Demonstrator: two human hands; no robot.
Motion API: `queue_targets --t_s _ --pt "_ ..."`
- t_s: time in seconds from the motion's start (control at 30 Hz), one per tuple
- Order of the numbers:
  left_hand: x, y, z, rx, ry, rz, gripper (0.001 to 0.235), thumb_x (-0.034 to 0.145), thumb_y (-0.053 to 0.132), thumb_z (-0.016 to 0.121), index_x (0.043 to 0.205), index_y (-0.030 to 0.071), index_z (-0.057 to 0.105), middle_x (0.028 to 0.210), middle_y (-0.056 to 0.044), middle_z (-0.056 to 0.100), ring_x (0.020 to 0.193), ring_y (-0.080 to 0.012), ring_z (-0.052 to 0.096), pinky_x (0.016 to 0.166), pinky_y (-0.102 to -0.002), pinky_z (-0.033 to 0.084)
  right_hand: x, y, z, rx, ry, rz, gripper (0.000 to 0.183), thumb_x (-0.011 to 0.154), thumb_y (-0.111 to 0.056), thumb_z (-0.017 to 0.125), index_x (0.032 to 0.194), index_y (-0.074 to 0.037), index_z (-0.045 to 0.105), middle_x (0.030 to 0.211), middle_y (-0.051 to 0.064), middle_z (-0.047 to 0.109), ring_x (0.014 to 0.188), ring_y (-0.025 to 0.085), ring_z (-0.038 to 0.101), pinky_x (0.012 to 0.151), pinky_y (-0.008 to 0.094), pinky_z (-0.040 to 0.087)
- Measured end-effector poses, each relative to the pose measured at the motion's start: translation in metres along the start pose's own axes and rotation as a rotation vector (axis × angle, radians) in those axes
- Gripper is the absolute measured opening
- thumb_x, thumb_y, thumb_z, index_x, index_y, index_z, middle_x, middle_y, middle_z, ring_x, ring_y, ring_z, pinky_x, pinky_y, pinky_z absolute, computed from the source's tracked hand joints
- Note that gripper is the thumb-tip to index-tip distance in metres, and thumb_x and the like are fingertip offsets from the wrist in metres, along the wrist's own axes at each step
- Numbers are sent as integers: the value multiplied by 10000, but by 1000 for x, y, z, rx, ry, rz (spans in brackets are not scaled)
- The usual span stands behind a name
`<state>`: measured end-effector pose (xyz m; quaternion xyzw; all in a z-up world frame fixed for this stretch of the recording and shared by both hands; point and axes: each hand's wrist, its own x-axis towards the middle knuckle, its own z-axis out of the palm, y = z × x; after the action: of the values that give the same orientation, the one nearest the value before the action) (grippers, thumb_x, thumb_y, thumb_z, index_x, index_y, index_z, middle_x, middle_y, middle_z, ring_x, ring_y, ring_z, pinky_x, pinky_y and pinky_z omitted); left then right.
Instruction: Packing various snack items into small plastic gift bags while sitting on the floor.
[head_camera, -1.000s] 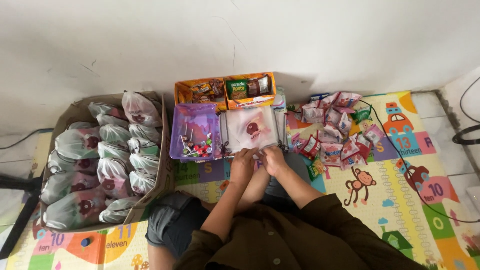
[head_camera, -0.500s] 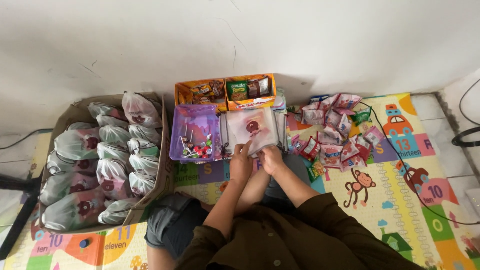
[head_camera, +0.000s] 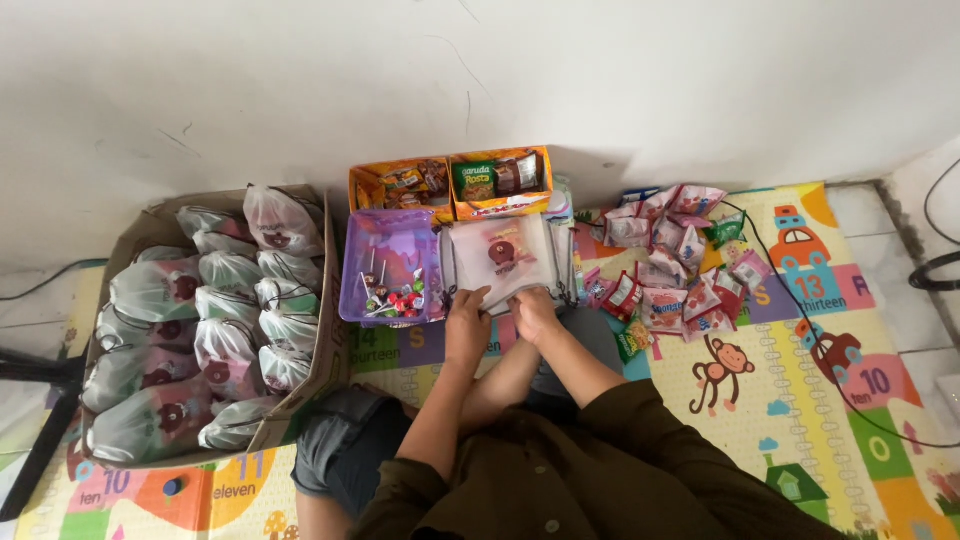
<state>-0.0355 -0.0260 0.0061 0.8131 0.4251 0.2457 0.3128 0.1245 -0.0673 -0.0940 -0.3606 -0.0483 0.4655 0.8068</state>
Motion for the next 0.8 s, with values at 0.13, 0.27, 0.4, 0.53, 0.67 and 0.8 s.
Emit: queue_targets --t_s 0.13,0.27,0.4,0.53,0.67,0.8 --pt "2 0 0 31 1 25 499 794 35 666 1250 232 714 1072 -23 603 952 -340 718 830 -453 635 21 10 -18 -1388 -197 -383 80 941 -161 693 867 -132 691 836 84 732 892 280 701 901 393 544" --pt "7 -6 8 115 63 88 450 806 37 650 1204 227 736 1045 -3 605 905 -293 729 785 -397 638 81 59 -89 -1780 -194 -636 201 919 -439 672 752 -335 710 749 -106 730 817 137 736 753 297 574" --pt "19 -33 28 232 98 219 384 814 36 652 1117 248 753 991 22 615 881 -217 733 721 -298 638 -15 -4 13 22 42 44 202 854 94 707 729 -59 665 735 60 608 764 255 646 822 385 526" --pt "18 -29 21 233 99 231 354 822 155 719 1162 254 745 1049 26 636 973 -190 708 844 -288 600 -64 -77 34 -140 -114 220 250 935 -97 687 1150 -88 560 1210 58 649 1156 233 664 1017 367 495" --pt "15 -7 6 208 126 172 405 757 322 833 1153 273 768 1137 -4 670 1037 -243 716 921 -365 577 -87 -146 8 -322 -104 307 567 946 -276 686 1459 -74 555 1337 151 687 1120 269 719 952 401 598" --pt "15 35 -10 205 161 316 605 665 361 918 1204 142 754 1197 -142 670 1186 -323 661 1150 -443 423 -71 -180 -110 -301 177 161 447 934 -249 717 1351 -114 631 1214 131 739 1070 305 742 844 405 635"
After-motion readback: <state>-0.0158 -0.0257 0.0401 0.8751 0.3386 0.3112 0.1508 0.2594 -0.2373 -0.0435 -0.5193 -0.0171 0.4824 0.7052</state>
